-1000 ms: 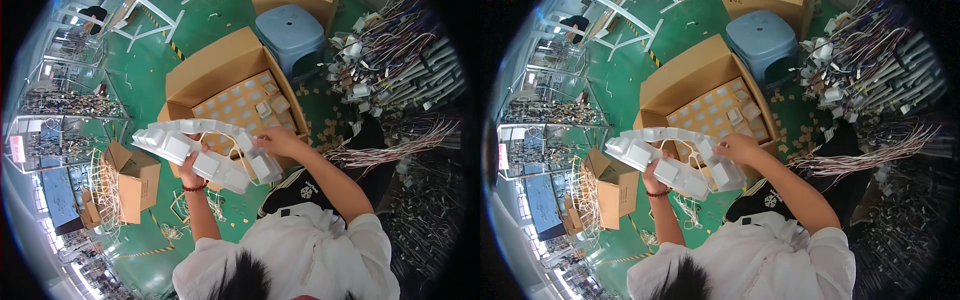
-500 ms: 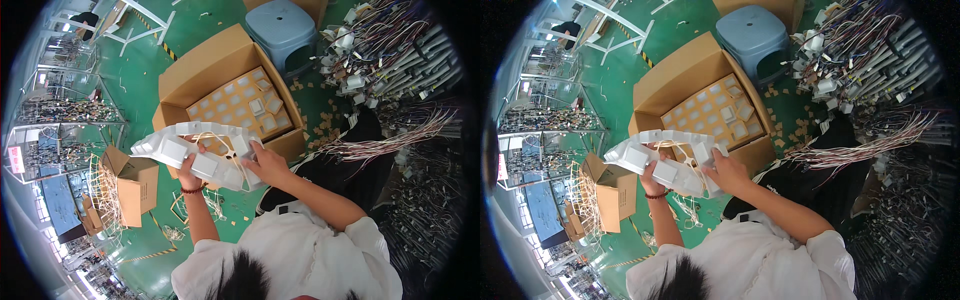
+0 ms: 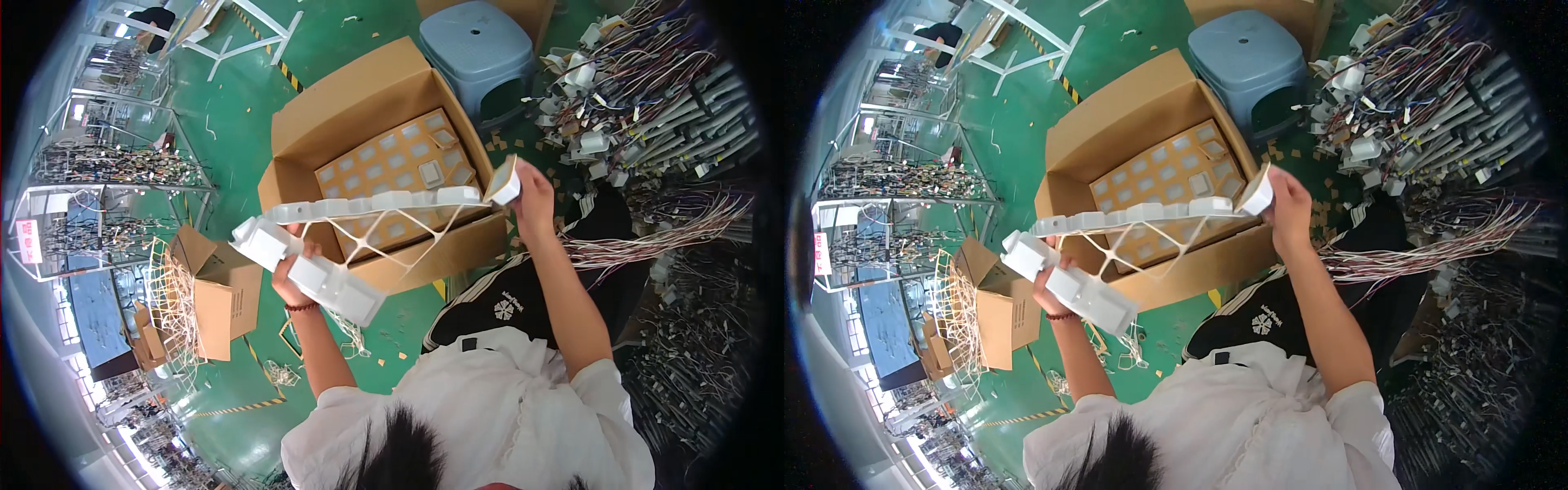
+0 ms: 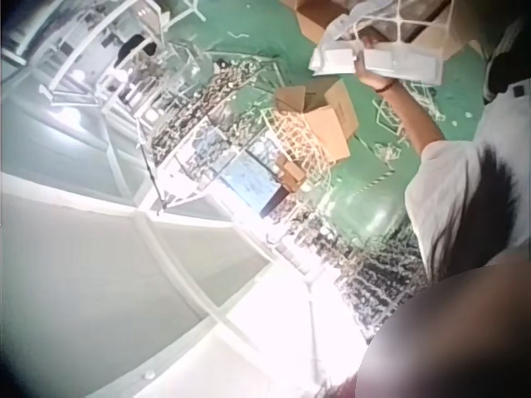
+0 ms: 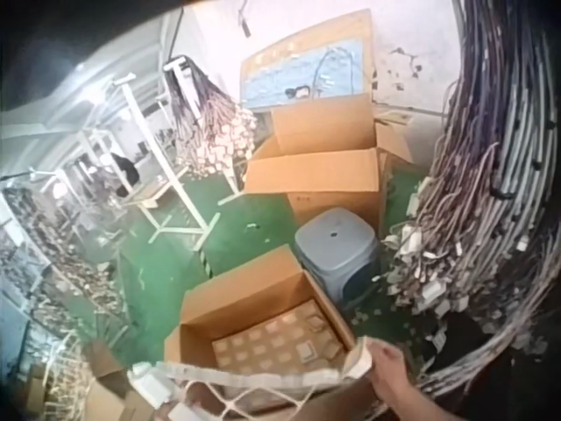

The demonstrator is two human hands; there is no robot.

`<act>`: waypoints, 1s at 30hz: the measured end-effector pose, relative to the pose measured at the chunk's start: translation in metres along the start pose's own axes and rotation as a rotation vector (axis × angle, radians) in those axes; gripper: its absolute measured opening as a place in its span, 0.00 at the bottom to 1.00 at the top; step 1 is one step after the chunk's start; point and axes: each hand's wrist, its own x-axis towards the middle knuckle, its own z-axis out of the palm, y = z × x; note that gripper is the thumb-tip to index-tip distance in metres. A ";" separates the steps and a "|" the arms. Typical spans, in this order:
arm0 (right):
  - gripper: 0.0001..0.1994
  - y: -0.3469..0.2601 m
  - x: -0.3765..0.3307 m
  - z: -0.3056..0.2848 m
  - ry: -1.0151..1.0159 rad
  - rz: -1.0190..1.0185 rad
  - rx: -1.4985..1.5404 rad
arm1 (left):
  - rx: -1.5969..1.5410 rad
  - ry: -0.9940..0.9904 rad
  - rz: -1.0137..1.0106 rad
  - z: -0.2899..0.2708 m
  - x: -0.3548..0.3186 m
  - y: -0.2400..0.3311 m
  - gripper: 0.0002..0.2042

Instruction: Organizing and sorting wire harnesses in a factory setting.

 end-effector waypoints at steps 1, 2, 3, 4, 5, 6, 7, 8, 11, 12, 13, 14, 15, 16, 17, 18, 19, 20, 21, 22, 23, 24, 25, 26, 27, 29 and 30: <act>0.15 -0.001 0.012 -0.001 0.033 -0.074 -0.064 | 0.032 -0.017 -0.017 0.003 0.002 -0.002 0.31; 0.16 -0.011 0.016 0.011 0.038 -0.118 -0.100 | 0.063 -0.028 -0.033 0.006 -0.001 -0.001 0.30; 0.16 -0.017 0.019 0.021 -0.031 -0.238 -0.170 | 0.034 -0.020 -0.041 0.012 0.000 -0.003 0.30; 0.17 -0.006 0.043 0.014 -0.229 -0.481 -0.473 | 0.032 -0.027 -0.046 0.015 0.000 -0.006 0.30; 0.18 -0.008 0.028 0.041 -0.273 -0.783 -0.855 | 0.009 -0.032 -0.035 0.010 0.000 -0.006 0.29; 0.21 0.001 0.023 0.049 -0.338 -0.846 -1.129 | -0.021 -0.053 -0.031 0.009 0.002 -0.009 0.29; 0.22 0.008 0.003 0.066 -0.429 -0.597 -1.220 | -0.064 -0.078 -0.039 0.004 0.003 -0.011 0.28; 0.22 0.011 -0.021 0.082 -0.511 -0.341 -1.301 | -0.060 -0.073 -0.050 0.006 0.003 -0.014 0.28; 0.22 0.026 -0.054 0.099 -0.788 0.038 -1.347 | -0.068 -0.104 -0.101 0.013 0.003 -0.022 0.27; 0.20 0.039 -0.059 0.094 -0.757 -0.057 -1.357 | -0.059 -0.079 -0.106 0.014 0.003 -0.026 0.26; 0.20 0.048 -0.058 0.088 -0.750 -0.052 -1.356 | -0.048 -0.052 -0.111 0.015 0.003 -0.029 0.26; 0.19 0.053 -0.056 0.082 -0.743 0.018 -1.235 | -0.021 -0.037 -0.110 0.020 0.000 -0.026 0.25; 0.18 0.058 -0.052 0.072 -0.724 0.082 -1.116 | 0.008 -0.027 -0.143 0.027 -0.002 -0.023 0.25; 0.16 0.081 -0.039 0.055 -0.635 0.155 -0.821 | 0.037 -0.017 -0.176 0.030 -0.005 -0.020 0.25; 0.16 0.077 -0.034 0.054 -0.562 0.274 -0.605 | 0.064 -0.136 -0.191 0.028 -0.005 -0.015 0.26; 0.15 0.073 -0.029 0.054 -0.482 0.389 -0.388 | 0.101 -0.155 -0.235 0.028 -0.007 -0.014 0.26; 0.13 0.068 -0.024 0.052 -0.494 0.370 -0.311 | 0.137 -0.174 -0.279 0.030 -0.008 -0.013 0.26; 0.13 0.066 -0.024 0.055 -0.495 0.374 -0.312 | 0.130 -0.112 -0.283 0.030 -0.008 -0.015 0.25; 0.13 0.065 -0.025 0.059 -0.444 0.364 -0.245 | 0.130 -0.108 -0.283 0.029 -0.007 -0.014 0.25; 0.13 0.066 -0.025 0.061 -0.392 0.354 -0.178 | 0.135 -0.096 -0.269 0.028 -0.007 -0.013 0.25; 0.13 0.069 -0.021 0.055 -0.351 0.306 -0.255 | 0.136 -0.091 -0.258 0.029 -0.005 -0.013 0.25; 0.13 0.073 -0.012 0.046 -0.260 0.255 -0.263 | 0.108 -0.115 -0.250 0.031 -0.004 -0.011 0.23; 0.13 0.073 -0.001 0.033 -0.169 0.204 -0.271 | 0.105 -0.077 -0.244 0.021 -0.002 -0.007 0.23; 0.13 0.066 0.012 0.019 -0.123 0.333 -0.100 | 0.100 -0.031 -0.233 0.005 0.000 -0.002 0.23; 0.12 0.049 0.023 0.008 -0.096 0.478 0.065 | 0.114 -0.015 -0.241 -0.002 -0.002 0.003 0.21; 0.15 0.037 0.046 -0.017 -0.067 0.365 0.163 | 0.034 -0.045 -0.261 -0.023 -0.005 0.013 0.20; 0.17 0.023 0.051 -0.014 -0.168 0.292 0.027 | 0.017 -0.064 -0.283 -0.025 -0.007 0.017 0.20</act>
